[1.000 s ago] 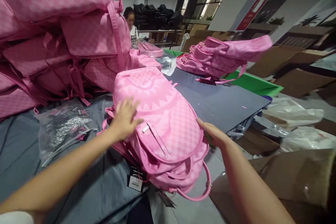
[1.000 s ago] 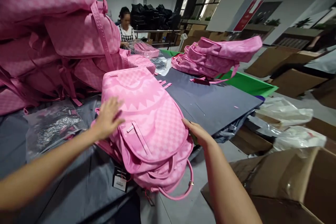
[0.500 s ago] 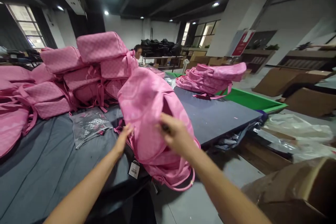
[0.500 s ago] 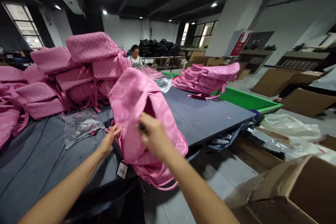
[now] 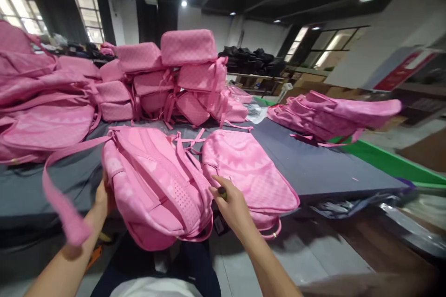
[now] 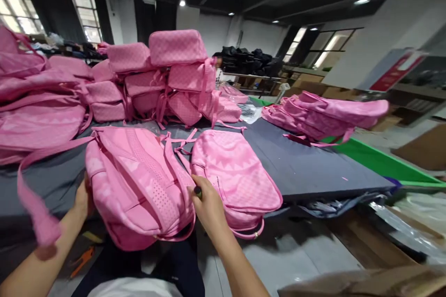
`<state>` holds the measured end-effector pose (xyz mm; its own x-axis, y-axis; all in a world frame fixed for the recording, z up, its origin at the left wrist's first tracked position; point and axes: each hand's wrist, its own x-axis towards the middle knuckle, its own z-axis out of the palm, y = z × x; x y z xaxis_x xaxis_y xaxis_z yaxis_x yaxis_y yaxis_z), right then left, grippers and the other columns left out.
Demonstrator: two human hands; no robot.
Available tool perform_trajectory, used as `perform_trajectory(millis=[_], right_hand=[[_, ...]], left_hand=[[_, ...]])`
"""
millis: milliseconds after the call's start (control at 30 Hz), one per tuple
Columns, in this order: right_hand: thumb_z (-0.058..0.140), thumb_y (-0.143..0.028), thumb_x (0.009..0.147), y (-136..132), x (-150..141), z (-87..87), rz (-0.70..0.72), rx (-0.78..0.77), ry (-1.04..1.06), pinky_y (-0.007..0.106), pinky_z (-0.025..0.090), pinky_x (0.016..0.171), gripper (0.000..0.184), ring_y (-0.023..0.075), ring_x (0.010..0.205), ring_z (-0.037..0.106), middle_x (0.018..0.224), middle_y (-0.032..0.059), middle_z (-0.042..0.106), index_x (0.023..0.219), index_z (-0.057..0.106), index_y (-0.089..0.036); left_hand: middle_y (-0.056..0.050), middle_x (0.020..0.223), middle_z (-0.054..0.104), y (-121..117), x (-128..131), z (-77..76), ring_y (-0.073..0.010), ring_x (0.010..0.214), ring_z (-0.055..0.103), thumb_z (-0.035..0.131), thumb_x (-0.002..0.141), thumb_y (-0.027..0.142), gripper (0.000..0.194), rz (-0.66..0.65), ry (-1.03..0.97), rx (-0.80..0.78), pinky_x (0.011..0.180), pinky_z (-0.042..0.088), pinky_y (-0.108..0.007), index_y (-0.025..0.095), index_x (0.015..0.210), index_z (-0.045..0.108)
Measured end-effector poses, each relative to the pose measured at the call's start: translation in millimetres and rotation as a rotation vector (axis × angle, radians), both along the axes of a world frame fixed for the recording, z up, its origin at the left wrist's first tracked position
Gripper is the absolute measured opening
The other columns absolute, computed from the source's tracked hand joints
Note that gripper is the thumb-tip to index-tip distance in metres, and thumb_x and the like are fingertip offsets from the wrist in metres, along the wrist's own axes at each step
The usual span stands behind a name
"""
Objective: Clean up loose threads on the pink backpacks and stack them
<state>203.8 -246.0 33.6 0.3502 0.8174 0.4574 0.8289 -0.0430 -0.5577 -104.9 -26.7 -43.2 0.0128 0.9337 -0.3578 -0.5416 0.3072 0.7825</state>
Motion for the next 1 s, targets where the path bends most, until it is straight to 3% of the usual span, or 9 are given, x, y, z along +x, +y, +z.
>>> perform_trajectory(millis=[100,167,267,433,500,600,767,933,1000], right_hand=[[0.062,-0.028,0.087,29,-10,-50.6,-0.029,-0.243,-0.084,0.039,0.057,0.087,0.036,0.027,0.103,0.069,0.123,0.0148,0.067,0.12,0.068,-0.016],[0.063,-0.03,0.089,30,-32,-79.7,-0.007,-0.315,-0.148,0.038,0.058,0.081,0.041,0.0269,0.1,0.07,0.132,0.0159,0.061,0.127,0.065,-0.017],[0.06,-0.031,0.092,13,-70,-112.6,0.023,-0.383,-0.245,0.035,0.059,0.072,0.053,0.025,0.091,0.072,0.137,0.0171,0.056,0.143,0.052,-0.02],[0.062,-0.011,0.085,-29,-107,-155.8,0.114,-0.65,-0.388,0.03,0.058,0.07,0.065,0.0227,0.085,0.074,0.152,0.0233,0.044,0.147,0.048,-0.023],[0.063,-0.002,0.076,-38,-114,-156.8,0.186,-0.752,-0.383,0.028,0.057,0.073,0.066,0.023,0.088,0.074,0.142,0.0196,0.055,0.139,0.056,-0.022],[0.059,-0.004,0.079,-32,-126,-131.7,0.219,-0.715,-0.316,0.028,0.057,0.077,0.047,0.0224,0.09,0.072,0.112,0.0105,0.072,0.123,0.066,-0.02],[0.05,-0.009,0.086,26,-142,-76.8,0.22,-0.477,-0.354,0.028,0.056,0.069,0.062,0.022,0.097,0.069,0.154,0.0128,0.044,0.145,0.049,-0.025],[0.053,-0.03,0.092,56,-89,-67.4,-0.147,-0.451,-0.175,0.03,0.052,0.061,0.054,0.0217,0.082,0.069,0.146,0.0175,0.05,0.144,0.048,-0.018],[0.06,-0.042,0.088,51,-59,-74.6,-0.131,-0.433,0.043,0.03,0.05,0.061,0.059,0.0222,0.08,0.067,0.131,0.0176,0.061,0.139,0.05,-0.015]], left_hand=[[-0.009,0.105,0.076,-3,-36,-26.6,-0.0287,0.115,0.067,0.051,0.092,0.061,0.053,0.009,0.018,-0.064,0.1,0.057,-0.041,0.019,0.12,0.066],[-0.01,0.105,0.076,-3,-52,-37.1,-0.029,0.113,0.069,0.065,0.086,0.057,0.05,0.008,0.05,-0.055,0.096,0.058,-0.041,0.02,0.12,0.066],[-0.007,0.099,0.076,1,-66,-42.5,-0.0307,0.104,0.072,0.089,0.065,0.04,0.064,-0.027,0.143,0.02,0.089,0.061,-0.04,0.021,0.121,0.065],[-0.007,0.095,0.076,3,-82,-36.5,-0.0276,0.088,0.075,0.098,0.041,0.025,0.078,-0.043,0.17,0.135,0.076,0.063,-0.03,0.019,0.112,0.067],[-0.007,0.094,0.076,-3,-92,-35.0,-0.0241,0.083,0.075,0.099,0.037,0.027,0.075,-0.041,0.175,0.15,0.073,0.063,-0.026,0.017,0.106,0.068],[-0.006,0.092,0.077,-15,-106,-36.1,-0.0217,0.079,0.074,0.1,0.036,0.031,0.072,-0.071,0.211,0.15,0.072,0.063,-0.025,0.014,0.098,0.068],[-0.005,0.087,0.076,-33,-111,-34.3,-0.0188,0.076,0.073,0.099,0.039,0.037,0.07,-0.118,0.232,0.085,0.072,0.062,-0.023,0.014,0.097,0.068],[-0.003,0.094,0.077,-63,-123,-18.1,-0.0222,0.08,0.074,0.098,0.041,0.037,0.069,-0.127,0.228,0.006,0.071,0.064,-0.028,0.023,0.103,0.071],[-0.003,0.086,0.078,-77,-129,-12.5,-0.0232,0.074,0.074,0.099,0.032,0.031,0.065,-0.108,0.242,-0.029,0.065,0.063,-0.026,0.023,0.091,0.073]])
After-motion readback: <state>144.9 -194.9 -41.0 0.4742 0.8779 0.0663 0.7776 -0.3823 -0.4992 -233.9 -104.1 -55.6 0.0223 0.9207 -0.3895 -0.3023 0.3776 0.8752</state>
